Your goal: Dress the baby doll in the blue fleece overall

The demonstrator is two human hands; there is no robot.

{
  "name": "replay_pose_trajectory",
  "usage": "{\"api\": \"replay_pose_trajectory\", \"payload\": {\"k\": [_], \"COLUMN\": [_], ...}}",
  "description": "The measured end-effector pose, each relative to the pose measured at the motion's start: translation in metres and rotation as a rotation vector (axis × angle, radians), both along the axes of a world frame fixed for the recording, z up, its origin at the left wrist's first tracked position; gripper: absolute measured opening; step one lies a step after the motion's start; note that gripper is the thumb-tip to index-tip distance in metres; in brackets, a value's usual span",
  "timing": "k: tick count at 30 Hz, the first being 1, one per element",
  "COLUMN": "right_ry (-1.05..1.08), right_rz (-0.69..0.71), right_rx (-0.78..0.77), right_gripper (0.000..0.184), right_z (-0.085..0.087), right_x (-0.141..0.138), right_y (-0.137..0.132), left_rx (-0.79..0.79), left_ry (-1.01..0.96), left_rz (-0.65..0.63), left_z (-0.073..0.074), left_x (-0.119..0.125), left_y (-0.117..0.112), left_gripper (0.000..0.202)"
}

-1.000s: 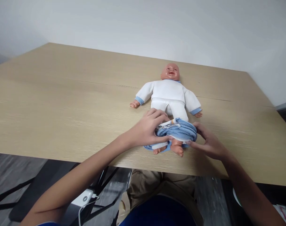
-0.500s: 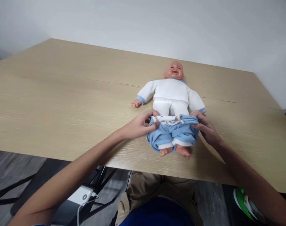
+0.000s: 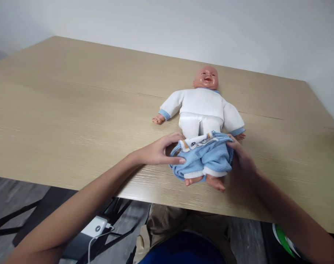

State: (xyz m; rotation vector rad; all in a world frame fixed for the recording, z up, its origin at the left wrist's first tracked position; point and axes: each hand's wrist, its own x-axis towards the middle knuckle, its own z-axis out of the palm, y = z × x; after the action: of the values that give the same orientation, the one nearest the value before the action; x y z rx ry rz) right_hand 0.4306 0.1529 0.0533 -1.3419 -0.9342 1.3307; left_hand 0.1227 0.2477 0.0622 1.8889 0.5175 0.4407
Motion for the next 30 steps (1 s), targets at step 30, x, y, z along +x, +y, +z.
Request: {"api": "replay_pose_trajectory", "payload": {"k": [30], "right_ry": [0.169], "right_rz": [0.076], "right_rx": [0.097], "right_gripper": [0.058], "right_z": [-0.03], "right_x": [0.002], "right_y": [0.024], "left_rx": [-0.235], "left_ry": [-0.294], "left_rz": [0.451], "left_z": [-0.043], "left_x": [0.014], "left_y": [0.009], "left_gripper": [0.05]}}
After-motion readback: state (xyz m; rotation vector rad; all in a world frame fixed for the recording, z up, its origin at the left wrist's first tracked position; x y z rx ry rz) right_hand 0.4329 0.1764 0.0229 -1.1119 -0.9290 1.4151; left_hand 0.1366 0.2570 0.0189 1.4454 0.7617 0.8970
